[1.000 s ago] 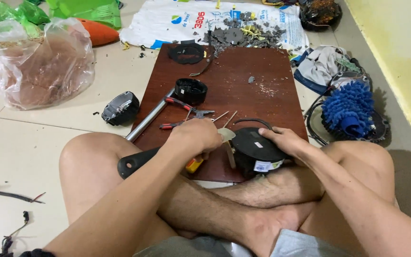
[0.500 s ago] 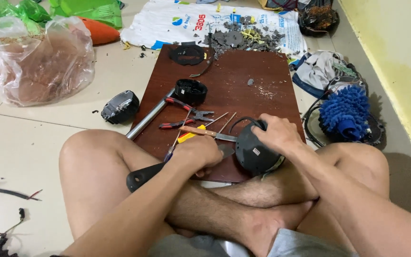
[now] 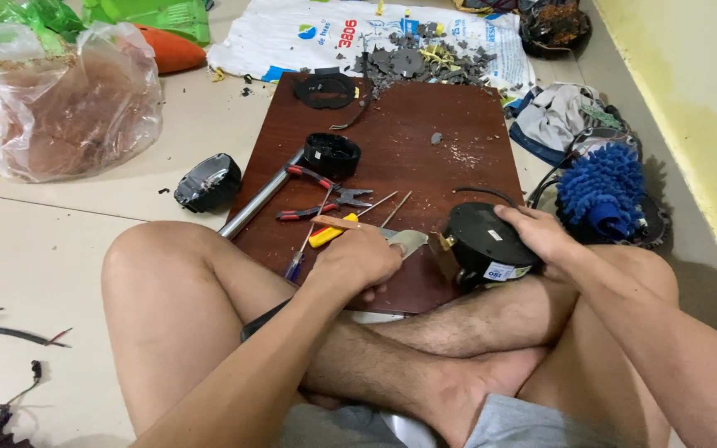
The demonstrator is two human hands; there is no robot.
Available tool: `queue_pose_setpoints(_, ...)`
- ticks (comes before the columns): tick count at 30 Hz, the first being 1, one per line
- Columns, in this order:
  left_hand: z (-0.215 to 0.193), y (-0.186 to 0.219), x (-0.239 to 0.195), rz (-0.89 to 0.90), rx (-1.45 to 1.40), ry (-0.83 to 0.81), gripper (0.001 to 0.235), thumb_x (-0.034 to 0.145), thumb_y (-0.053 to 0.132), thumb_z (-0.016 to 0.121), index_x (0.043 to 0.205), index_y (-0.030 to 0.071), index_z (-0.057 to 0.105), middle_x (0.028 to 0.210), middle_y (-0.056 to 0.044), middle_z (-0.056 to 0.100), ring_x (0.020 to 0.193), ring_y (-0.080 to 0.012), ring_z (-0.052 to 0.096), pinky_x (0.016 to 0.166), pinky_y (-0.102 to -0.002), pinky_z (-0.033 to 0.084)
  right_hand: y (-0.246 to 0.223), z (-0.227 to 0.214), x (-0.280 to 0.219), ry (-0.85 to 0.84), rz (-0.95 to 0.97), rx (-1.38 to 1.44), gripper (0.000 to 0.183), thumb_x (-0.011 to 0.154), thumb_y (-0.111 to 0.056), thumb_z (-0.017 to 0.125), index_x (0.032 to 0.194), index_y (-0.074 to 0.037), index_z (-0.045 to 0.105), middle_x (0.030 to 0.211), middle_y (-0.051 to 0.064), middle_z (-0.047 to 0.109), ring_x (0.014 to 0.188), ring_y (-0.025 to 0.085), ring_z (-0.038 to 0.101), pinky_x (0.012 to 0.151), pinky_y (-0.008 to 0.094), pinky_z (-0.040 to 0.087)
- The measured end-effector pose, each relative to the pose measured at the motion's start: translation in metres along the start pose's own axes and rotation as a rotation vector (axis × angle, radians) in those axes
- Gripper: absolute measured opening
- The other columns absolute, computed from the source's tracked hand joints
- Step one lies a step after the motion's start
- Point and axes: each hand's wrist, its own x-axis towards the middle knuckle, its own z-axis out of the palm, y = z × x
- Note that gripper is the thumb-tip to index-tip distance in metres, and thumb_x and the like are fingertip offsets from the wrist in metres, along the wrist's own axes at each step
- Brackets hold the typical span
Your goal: The person sits on the floor and uses a knife and a screwdriver to pry open and disassemble a black circular electronic device. They separate the casing into two halves and place the parts on a wooden board surrounded by other tools and debris.
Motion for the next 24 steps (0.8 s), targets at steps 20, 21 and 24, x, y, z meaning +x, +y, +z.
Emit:
queue_pose_setpoints(20, 0.048, -0.038, 0.084, 0.031, -0.117, 0.091, 0.057, 0.090, 0.039, 0.061, 0.137, 0.006, 0.066, 0.131, -0.023, 0.070, 0.131, -0.0405, 0.065, 0.108, -0.053, 0.054, 0.038, -0.015, 0.088, 0.039, -0.095, -0.345, 0.073, 0.094, -0.071, 0.067, 0.136, -0.011, 0.071, 0.130, 0.028, 0.071, 0.125, 0.045, 0.065, 0.096, 0.059, 0.056)
queue_pose_setpoints(21, 0.046, -0.040, 0.077, 0.032, -0.137, 0.080, 0.061, 0.089, 0.042, 0.063, 0.139, 0.007, 0.064, 0.133, -0.023, 0.069, 0.133, -0.0405, 0.063, 0.110, -0.053, 0.052, 0.051, -0.023, 0.113, 0.146, -0.211, -0.588, 0.070, 0.097, -0.079, 0.059, 0.131, -0.020, 0.077, 0.126, 0.023, 0.075, 0.127, 0.045, 0.065, 0.104, 0.060, 0.053)
queue_pose_setpoints(24, 0.034, -0.032, 0.040, 0.040, -0.190, 0.013, 0.066, 0.090, 0.055, 0.057, 0.134, 0.008, 0.071, 0.139, -0.025, 0.067, 0.141, -0.0390, 0.057, 0.115, -0.050, 0.049, -0.002, -0.013, 0.023, 0.065, -0.321, -0.597, 0.081, 0.103, -0.081, 0.041, 0.144, -0.016, 0.068, 0.139, 0.020, 0.069, 0.137, 0.045, 0.057, 0.114, 0.058, 0.045)
